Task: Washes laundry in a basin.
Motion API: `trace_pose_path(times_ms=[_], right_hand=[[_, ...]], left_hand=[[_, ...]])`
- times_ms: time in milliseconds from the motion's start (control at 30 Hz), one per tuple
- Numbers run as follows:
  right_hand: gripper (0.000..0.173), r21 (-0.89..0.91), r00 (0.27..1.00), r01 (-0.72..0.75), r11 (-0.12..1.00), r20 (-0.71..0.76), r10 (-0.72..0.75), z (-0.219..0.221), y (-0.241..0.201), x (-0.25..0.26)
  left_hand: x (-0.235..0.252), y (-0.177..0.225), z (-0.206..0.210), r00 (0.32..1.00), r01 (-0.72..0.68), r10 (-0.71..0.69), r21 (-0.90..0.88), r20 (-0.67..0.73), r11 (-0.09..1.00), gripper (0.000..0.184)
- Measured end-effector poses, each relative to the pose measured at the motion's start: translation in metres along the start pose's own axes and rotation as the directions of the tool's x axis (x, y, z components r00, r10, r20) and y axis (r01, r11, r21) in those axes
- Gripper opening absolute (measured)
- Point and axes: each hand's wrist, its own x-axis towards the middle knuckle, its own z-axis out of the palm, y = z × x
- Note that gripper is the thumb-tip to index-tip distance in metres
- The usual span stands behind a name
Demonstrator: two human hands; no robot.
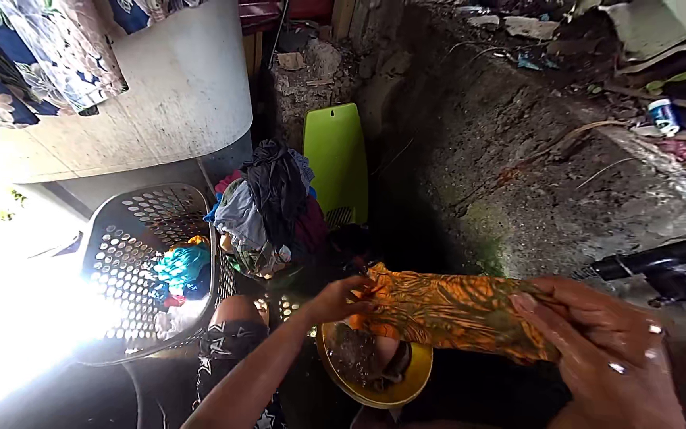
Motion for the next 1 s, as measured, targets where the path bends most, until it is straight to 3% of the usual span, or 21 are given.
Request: trace_pose_path(times_ms=[67,133,233,300,367,433,533,600,633,667,700,800,833,867,933,967,1000], right_hand=[[0.018,-0.116,0.994,-0.095,0.989,0.034,0.099,0.011,0.020,-0.005],[0.023,-0.241,0.951,-0.276,0.930,0.074,0.302,0.025,0.052,-0.015],[0.031,-0.348,0.786,-0.522,0.779,0.159,0.598,0.050,0.122,-0.036],[0.041,-0.423,0.635,-0.628,0.653,0.206,0.745,0.081,0.173,-0.056],[0.053,-0.543,0.500,-0.636,0.548,0.252,0.829,0.126,0.213,-0.078],[0.051,-0.657,0.433,-0.570,0.494,0.272,0.860,0.174,0.243,-0.106],[0.055,-0.790,0.278,-0.467,0.397,0.295,0.914,0.222,0.261,-0.144],[0.056,-0.800,0.202,-0.448,0.398,0.343,0.917,0.225,0.252,-0.159],[0.051,-0.753,0.179,-0.515,0.410,0.373,0.910,0.218,0.239,-0.157],[0.048,-0.660,0.205,-0.619,0.425,0.386,0.899,0.209,0.222,-0.150],[0.047,-0.557,0.280,-0.690,0.463,0.385,0.879,0.204,0.217,-0.145],[0.043,-0.527,0.452,-0.566,0.634,0.445,0.773,0.191,0.231,-0.128],[0.034,-0.477,0.500,-0.537,0.696,0.485,0.718,0.177,0.215,-0.112],[0.023,-0.352,0.612,-0.494,0.795,0.509,0.605,0.159,0.194,-0.099],[0.007,0.028,0.849,-0.425,0.905,0.359,0.387,0.132,0.167,-0.091],[0.007,0.227,0.896,-0.433,0.872,0.216,0.388,0.126,0.168,-0.095],[0.014,0.414,0.880,-0.451,0.791,0.058,0.472,0.126,0.173,-0.101]], left_hand=[[0.023,-0.001,0.018,0.995,0.096,-0.096,-0.011,0.003,0.995,0.032],[0.030,0.002,0.021,0.990,0.128,-0.133,-0.114,-0.041,0.985,0.024],[0.027,-0.016,0.020,0.974,0.142,-0.199,-0.398,-0.106,0.906,0.011],[0.025,-0.038,0.019,0.930,0.312,-0.357,-0.327,-0.086,0.892,0.014],[0.027,-0.062,0.020,0.852,0.520,-0.520,-0.021,-0.060,0.854,0.032],[0.027,-0.072,0.022,0.814,0.580,-0.579,0.088,-0.043,0.810,0.048],[0.031,-0.079,0.031,0.827,0.557,-0.558,-0.027,-0.066,0.830,0.058],[0.032,-0.084,0.040,0.824,0.552,-0.564,-0.148,-0.055,0.820,0.060],[0.031,-0.088,0.046,0.801,0.576,-0.598,-0.222,-0.040,0.787,0.060],[0.030,-0.092,0.053,0.759,0.619,-0.651,-0.297,-0.013,0.727,0.060],[0.029,-0.097,0.059,0.711,0.657,-0.703,-0.374,0.018,0.655,0.061],[0.029,-0.118,0.076,0.606,0.666,-0.791,-0.598,0.086,0.445,0.063],[0.030,-0.123,0.080,0.581,0.642,-0.810,-0.658,0.082,0.394,0.060],[0.032,-0.127,0.086,0.563,0.599,-0.825,-0.712,0.048,0.368,0.055],[0.031,-0.130,0.091,0.576,0.459,-0.817,-0.823,-0.011,0.335,0.044],[0.031,-0.125,0.093,0.563,0.393,-0.825,-0.862,-0.048,0.319,0.040],[0.033,-0.114,0.093,0.542,0.349,-0.837,-0.886,-0.076,0.306,0.038]])
